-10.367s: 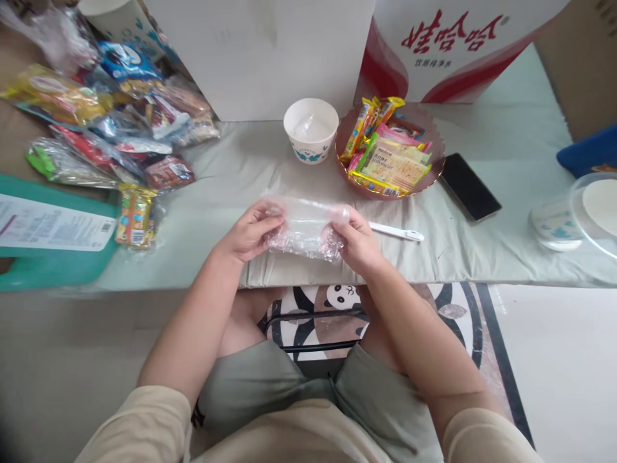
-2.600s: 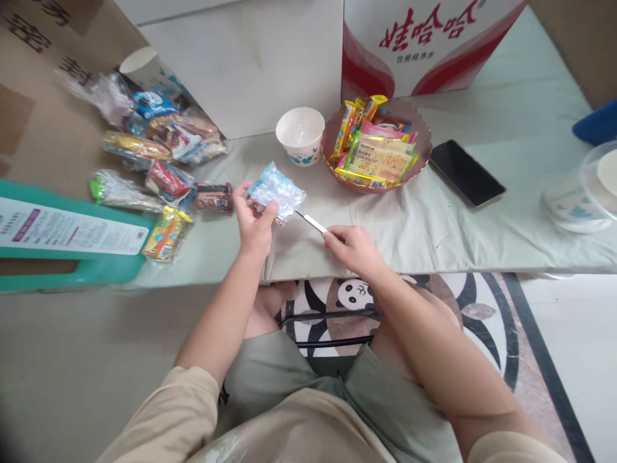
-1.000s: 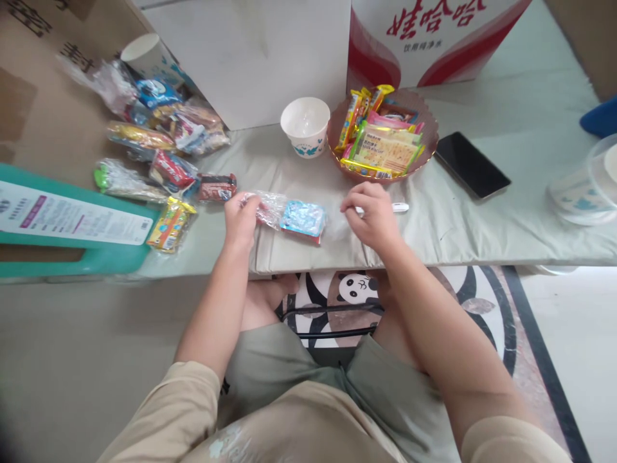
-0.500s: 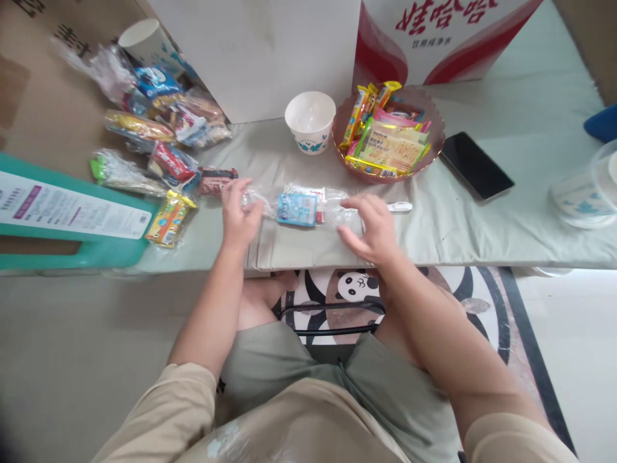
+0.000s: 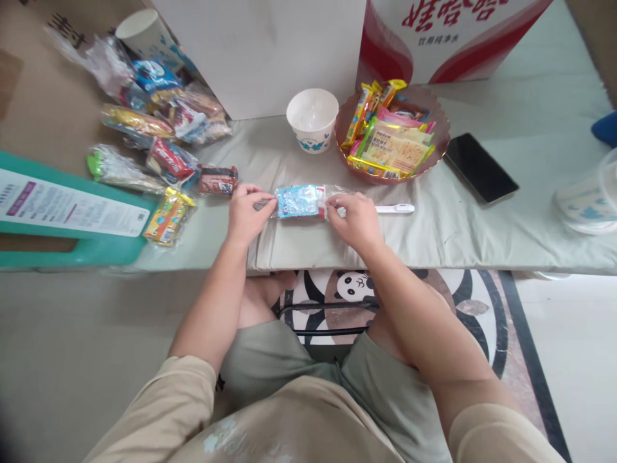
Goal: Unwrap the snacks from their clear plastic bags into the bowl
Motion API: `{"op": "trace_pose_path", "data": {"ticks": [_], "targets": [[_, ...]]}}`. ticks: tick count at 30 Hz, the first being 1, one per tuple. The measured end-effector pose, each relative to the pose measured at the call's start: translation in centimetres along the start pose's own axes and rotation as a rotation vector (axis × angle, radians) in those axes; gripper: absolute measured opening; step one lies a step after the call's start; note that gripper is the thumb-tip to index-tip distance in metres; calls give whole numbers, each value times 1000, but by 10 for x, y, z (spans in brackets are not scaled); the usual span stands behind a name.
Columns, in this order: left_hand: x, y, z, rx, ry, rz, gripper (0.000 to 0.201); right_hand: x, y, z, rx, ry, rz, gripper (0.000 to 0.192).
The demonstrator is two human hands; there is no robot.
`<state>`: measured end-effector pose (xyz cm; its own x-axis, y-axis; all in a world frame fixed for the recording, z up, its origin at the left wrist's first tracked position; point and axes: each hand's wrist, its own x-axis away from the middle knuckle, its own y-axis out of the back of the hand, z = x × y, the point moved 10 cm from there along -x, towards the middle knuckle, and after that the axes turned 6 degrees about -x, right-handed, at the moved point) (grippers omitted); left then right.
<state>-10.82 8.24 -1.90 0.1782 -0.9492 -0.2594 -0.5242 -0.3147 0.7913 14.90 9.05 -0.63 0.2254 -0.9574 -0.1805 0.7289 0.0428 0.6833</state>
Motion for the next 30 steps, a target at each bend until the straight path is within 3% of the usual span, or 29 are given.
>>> {"op": "trace_pose_path", "data": {"ticks": [6, 13, 19, 23, 26, 30], "targets": [[6, 22, -18, 88, -141, -68, 16, 12, 30, 23, -61, 134, -103, 17], [18, 31, -23, 160, -210, -45, 25, 23, 38, 24, -185, 210, -36, 12], [31, 15, -33, -64, -299, 168, 37, 30, 19, 31, -226, 361, 209, 18], [37, 29, -42, -121, -349, 99, 9, 38, 5, 39, -242, 455, 391, 24], [45, 43, -51, -70, -411, 65, 14, 42, -2, 40, -228, 445, 471, 23], [59, 44, -61, -26, -457, 137, 15, 47, 0, 48, -250, 505, 456, 21]]}}
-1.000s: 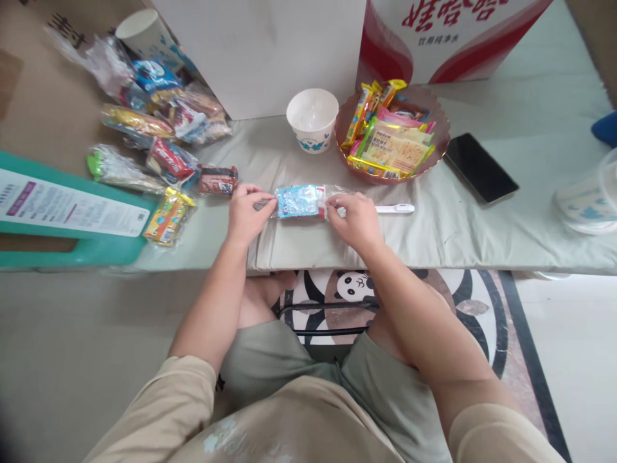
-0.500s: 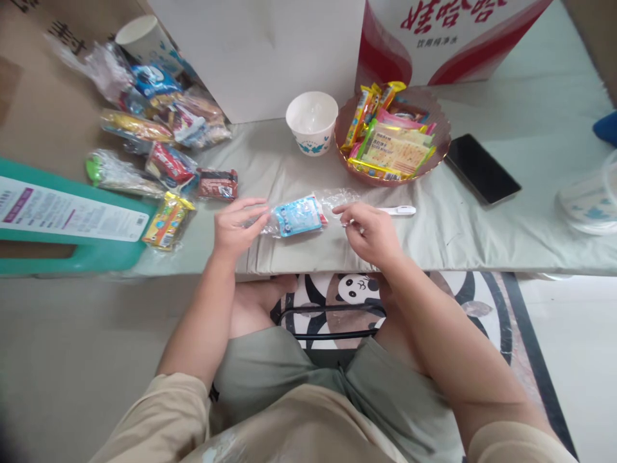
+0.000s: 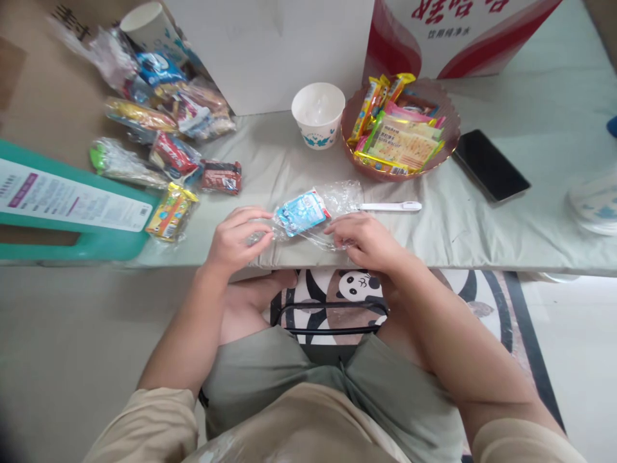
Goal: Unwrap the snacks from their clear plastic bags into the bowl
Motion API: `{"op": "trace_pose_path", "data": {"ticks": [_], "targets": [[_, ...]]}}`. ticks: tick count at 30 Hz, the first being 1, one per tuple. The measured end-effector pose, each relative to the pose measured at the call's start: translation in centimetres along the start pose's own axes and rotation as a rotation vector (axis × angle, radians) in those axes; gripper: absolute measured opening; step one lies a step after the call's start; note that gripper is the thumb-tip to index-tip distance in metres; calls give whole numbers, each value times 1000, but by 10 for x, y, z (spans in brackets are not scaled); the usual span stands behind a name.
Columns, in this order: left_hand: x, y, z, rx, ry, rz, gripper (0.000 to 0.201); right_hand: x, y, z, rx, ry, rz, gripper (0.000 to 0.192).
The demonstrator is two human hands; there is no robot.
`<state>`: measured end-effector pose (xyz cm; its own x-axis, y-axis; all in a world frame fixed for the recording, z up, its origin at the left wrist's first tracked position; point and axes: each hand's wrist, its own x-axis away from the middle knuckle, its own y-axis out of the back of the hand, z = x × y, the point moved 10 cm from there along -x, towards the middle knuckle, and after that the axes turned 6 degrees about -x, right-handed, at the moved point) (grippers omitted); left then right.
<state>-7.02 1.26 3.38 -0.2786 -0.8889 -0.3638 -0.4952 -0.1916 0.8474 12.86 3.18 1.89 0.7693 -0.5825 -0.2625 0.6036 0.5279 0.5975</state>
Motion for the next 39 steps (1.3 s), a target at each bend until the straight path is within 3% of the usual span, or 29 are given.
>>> {"op": "trace_pose_path", "data": {"ticks": [2, 5, 9, 12, 16, 19, 21, 24, 27, 29, 31, 34, 36, 39], "targets": [[1, -5, -4, -29, -13, 22, 23, 0, -2, 3, -3, 27, -7, 20], [-2, -9, -8, -99, -46, -5, 16, 1, -7, 4, -6, 41, 7, 20], [-5, 7, -28, -135, -178, -159, 17, 3, -8, 3, 0, 70, -4, 20], [-1, 18, -49, -206, -269, -191, 16, 4, -6, 2, -15, 59, 0, 20], [5, 23, -58, -327, -190, -124, 22, 6, -4, 3, -45, 14, 33, 18], [9, 14, -48, -314, -32, 39, 30, 9, -2, 9, -104, 44, 58, 20], [12, 1, -36, -310, 102, 207, 33, 12, -2, 9, -158, 51, 74, 37], [26, -21, -21, -281, 254, 517, 35, 15, -4, -6, -132, -84, 64, 56], [50, -40, -16, -147, 350, 860, 46, 18, -7, -25, 8, -249, 70, 54], [61, -42, -18, -59, 382, 981, 53, 16, -10, -29, 107, -290, 93, 47], [52, -34, -19, 8, 384, 872, 49, 14, -11, -30, 206, -306, 99, 41], [21, 2, -6, -13, 398, 350, 23, 12, -8, -31, 341, -359, 50, 38], [12, 17, 5, -87, 399, 115, 37, 11, -6, -34, 391, -415, 6, 42], [7, 1, 24, -97, 394, 137, 70, 6, -3, -39, 376, -473, -148, 58]]}}
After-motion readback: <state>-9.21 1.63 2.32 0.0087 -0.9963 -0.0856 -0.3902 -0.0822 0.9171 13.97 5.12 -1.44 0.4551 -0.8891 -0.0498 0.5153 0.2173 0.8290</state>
